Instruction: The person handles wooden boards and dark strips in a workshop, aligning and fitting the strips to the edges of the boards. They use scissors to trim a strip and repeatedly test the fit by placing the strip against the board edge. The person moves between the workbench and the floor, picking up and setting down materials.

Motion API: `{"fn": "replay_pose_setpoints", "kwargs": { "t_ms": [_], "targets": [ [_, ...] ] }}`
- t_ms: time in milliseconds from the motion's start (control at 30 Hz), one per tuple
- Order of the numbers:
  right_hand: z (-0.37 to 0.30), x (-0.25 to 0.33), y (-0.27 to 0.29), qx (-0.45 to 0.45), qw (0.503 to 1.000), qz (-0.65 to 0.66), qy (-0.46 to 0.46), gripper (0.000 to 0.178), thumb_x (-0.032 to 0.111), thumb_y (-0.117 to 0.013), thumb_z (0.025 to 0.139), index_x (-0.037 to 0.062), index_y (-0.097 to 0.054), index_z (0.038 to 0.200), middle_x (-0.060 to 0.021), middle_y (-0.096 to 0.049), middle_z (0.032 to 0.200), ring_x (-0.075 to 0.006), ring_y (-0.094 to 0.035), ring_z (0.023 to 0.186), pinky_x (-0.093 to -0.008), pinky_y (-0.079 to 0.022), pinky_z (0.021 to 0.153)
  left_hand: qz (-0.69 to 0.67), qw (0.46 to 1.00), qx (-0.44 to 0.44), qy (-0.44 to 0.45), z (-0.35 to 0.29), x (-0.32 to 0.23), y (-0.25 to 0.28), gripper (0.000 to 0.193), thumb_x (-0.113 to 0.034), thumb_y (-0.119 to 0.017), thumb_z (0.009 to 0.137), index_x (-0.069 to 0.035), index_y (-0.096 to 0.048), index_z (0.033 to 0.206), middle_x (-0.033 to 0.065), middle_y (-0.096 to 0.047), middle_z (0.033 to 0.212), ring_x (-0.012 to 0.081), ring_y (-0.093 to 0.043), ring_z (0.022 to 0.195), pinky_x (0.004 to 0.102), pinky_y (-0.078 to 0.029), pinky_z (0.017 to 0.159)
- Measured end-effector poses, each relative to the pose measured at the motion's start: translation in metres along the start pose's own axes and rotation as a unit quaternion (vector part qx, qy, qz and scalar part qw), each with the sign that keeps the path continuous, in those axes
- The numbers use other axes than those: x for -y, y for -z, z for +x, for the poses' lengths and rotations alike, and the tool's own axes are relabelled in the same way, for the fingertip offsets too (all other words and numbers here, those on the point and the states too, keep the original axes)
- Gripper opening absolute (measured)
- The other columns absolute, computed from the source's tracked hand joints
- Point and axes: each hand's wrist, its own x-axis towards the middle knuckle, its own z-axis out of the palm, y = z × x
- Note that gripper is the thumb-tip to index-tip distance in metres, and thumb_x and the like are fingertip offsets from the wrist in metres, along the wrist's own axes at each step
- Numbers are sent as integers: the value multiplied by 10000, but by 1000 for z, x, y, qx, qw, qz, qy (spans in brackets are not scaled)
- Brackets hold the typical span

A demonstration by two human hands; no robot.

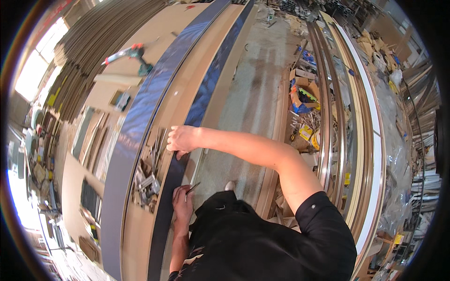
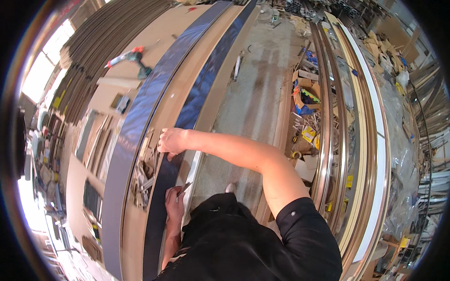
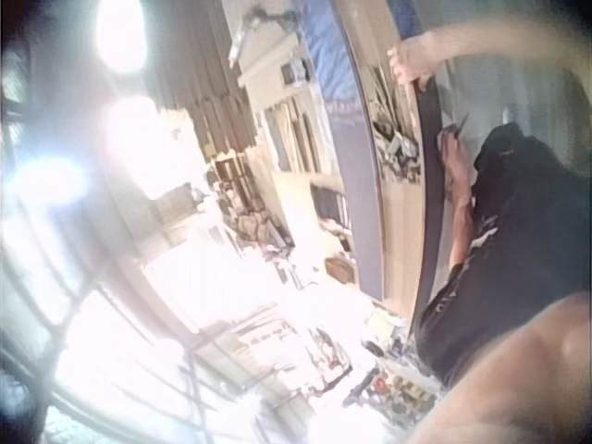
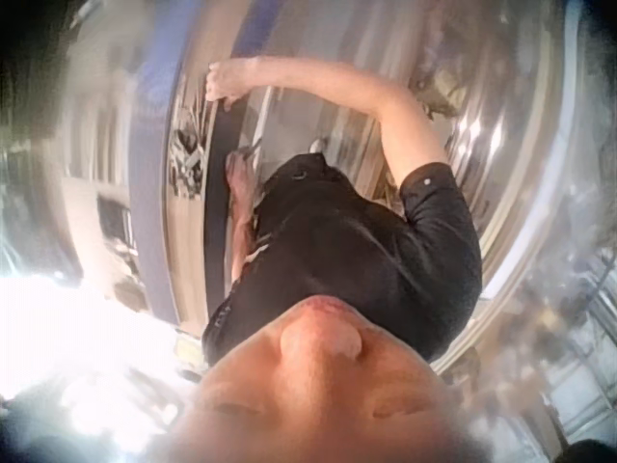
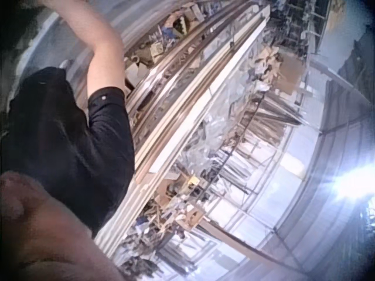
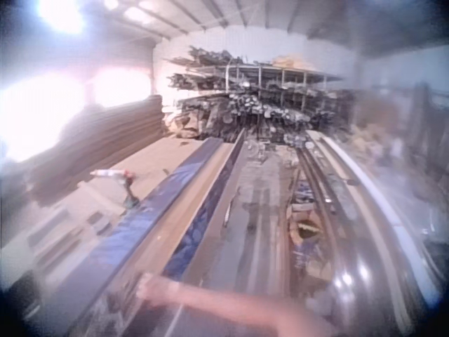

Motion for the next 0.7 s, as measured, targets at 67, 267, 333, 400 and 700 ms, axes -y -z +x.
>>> {"fn": "replay_pose_setpoints", "kwargs": {
  "t_ms": [67, 267, 333, 400, 700],
  "targets": [
    [-35, -69, -2, 30, 999, 13, -38, 453, 560, -767, 811, 126, -699, 923, -14, -717, 919, -250, -672, 988, -422, -476, 872, -2, 999, 30, -32, 66, -3, -43, 197, 59, -728, 822, 22, -665, 1006, 152, -713, 1076, 365, -649, 1041, 430, -524, 930],
    [-111, -263, 19, 51, 996, 20, -70, 457, 554, -786, 787, 116, -745, 912, -65, -757, 878, -296, -717, 983, -471, -485, 946, 2, 995, 84, -58, 258, -9, -161, 135, -11, -717, 862, 23, -693, 990, 149, -723, 1081, 361, -640, 1066, 426, -514, 947],
    [-141, -332, 19, 32, 997, 15, -67, 429, 522, -795, 791, 122, -748, 938, -69, -759, 884, -301, -720, 987, -493, -472, 989, 1, 994, 92, -58, 322, -15, -203, 135, -23, -707, 873, 23, -695, 999, 152, -721, 1077, 362, -640, 1065, 428, -513, 946],
    [-166, -395, 25, 24, 998, 9, -61, 425, 511, -799, 790, 119, -748, 947, -74, -761, 901, -303, -718, 1002, -502, -464, 1024, -5, 996, 86, -35, 378, -15, -244, 141, -41, -703, 889, 31, -692, 1010, 168, -713, 1068, 370, -640, 1054, 436, -514, 939],
    [-273, -675, 75, 136, 987, 39, -80, 415, 492, -803, 794, 133, -776, 1000, -81, -772, 959, -291, -714, 1057, -506, -471, 1036, -20, 996, 81, 14, 611, -32, -408, 154, -85, -714, 928, 29, -669, 1021, 208, -676, 1031, 416, -623, 1042, 466, -508, 899]
  ]
}}
